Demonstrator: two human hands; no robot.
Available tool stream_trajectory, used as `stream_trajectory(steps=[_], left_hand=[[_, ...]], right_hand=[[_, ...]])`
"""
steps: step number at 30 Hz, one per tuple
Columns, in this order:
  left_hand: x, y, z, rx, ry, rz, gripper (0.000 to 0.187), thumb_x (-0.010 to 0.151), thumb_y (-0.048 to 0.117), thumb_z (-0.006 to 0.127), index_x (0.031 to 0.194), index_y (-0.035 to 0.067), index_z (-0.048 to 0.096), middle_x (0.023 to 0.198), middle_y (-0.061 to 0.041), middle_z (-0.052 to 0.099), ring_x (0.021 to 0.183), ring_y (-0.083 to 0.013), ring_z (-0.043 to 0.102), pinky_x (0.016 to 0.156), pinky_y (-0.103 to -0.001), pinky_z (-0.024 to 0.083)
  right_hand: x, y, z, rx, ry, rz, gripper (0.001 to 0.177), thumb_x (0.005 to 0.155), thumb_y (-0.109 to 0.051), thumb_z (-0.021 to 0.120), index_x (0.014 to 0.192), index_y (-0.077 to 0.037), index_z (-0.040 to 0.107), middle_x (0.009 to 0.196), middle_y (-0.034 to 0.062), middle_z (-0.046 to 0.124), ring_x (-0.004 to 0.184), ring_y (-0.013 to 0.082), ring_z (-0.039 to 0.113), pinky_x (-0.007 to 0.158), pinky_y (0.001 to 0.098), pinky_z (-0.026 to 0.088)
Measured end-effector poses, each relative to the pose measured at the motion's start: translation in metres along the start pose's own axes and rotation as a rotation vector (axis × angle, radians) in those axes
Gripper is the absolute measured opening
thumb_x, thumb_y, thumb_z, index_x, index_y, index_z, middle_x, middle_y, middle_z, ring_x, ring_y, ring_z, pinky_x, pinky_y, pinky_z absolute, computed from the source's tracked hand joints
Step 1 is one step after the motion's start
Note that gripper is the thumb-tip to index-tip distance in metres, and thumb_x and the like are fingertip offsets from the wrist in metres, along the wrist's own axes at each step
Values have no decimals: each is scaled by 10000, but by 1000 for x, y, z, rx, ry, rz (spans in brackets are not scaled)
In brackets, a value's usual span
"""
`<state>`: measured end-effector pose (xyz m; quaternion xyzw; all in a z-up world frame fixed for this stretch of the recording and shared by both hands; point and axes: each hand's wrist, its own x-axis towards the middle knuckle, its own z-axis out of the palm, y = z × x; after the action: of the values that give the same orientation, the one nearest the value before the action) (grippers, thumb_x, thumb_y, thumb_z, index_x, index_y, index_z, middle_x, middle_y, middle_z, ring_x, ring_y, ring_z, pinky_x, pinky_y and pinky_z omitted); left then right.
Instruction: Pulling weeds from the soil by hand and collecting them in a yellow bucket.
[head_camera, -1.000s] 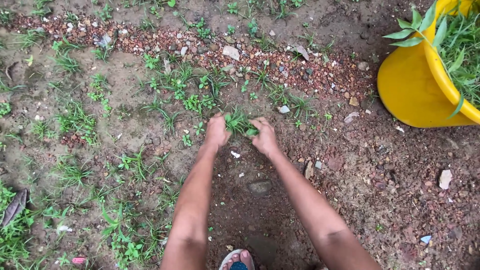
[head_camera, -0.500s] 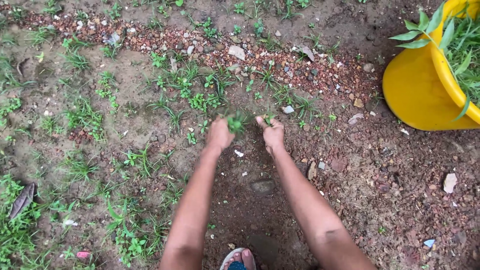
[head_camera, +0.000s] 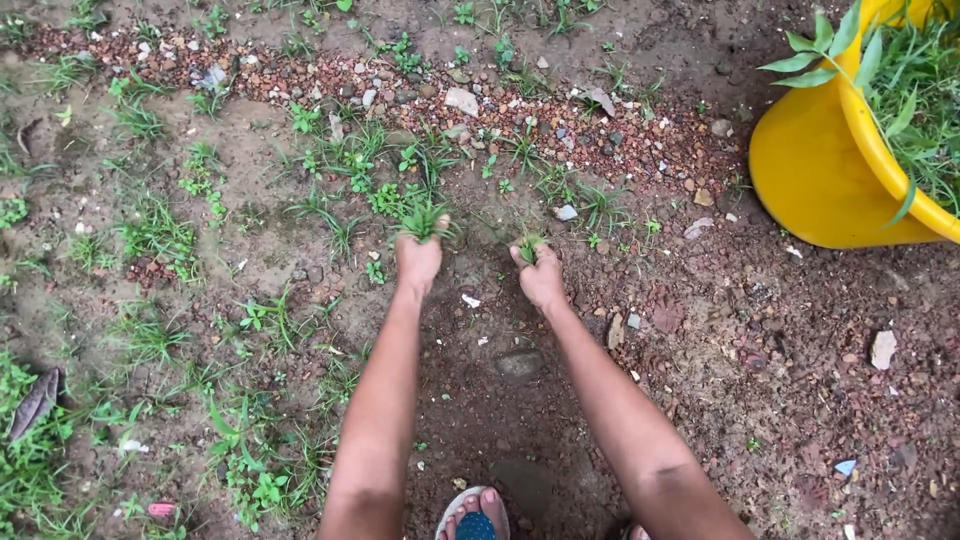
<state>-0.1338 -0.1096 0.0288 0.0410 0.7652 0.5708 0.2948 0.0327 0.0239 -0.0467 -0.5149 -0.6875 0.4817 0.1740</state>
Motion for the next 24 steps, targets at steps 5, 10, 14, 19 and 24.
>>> stream_trajectory(steps=[5, 10, 14, 19, 24], left_hand=[[-2, 28, -45, -228, 53, 2, 334, 977, 160, 691, 1306, 103, 678, 1249, -84, 705, 1183, -204, 603, 1069, -468, 453], [42, -32, -94, 269, 264, -41, 280, 873, 303, 691, 1114, 183, 768, 1073, -92, 761, 1141, -310, 677, 1011, -520, 532], [3, -4, -84, 673, 159, -115, 285, 812, 280, 684, 1050, 171, 798, 1054, -97, 768, 1105, -350, 705, 1012, -518, 560], [-10, 17, -74, 293, 47, -287, 549, 985, 70, 268, 1512, 130, 413, 764, -70, 684, 562, -117, 496, 418, -291, 363], [12, -18, -85, 794, -27, -47, 412, 853, 66, 574, 1236, 95, 723, 1341, -107, 687, 1251, -357, 645, 1094, -502, 528]], right_hand=[[-37, -38, -27, -197, -110, -206, 147, 894, -168, 741, 1033, -173, 787, 965, 92, 774, 993, 311, 730, 884, 429, 572], [-48, -41, -29, -426, -254, -401, 433, 754, -42, 775, 1117, -278, 768, 1078, 31, 732, 1095, 321, 697, 975, 439, 565], [-68, -71, -20, -150, -260, -83, 261, 920, -61, 636, 1115, -196, 744, 978, 37, 704, 791, 210, 577, 675, 328, 461], [-78, -75, -17, 198, -241, 334, 259, 1133, -81, 457, 1112, -90, 715, 849, 46, 667, 401, 65, 421, 289, 183, 326], [-54, -29, -10, -264, -107, -77, 211, 864, -77, 703, 989, -241, 752, 950, 30, 782, 1043, 299, 728, 939, 421, 564]])
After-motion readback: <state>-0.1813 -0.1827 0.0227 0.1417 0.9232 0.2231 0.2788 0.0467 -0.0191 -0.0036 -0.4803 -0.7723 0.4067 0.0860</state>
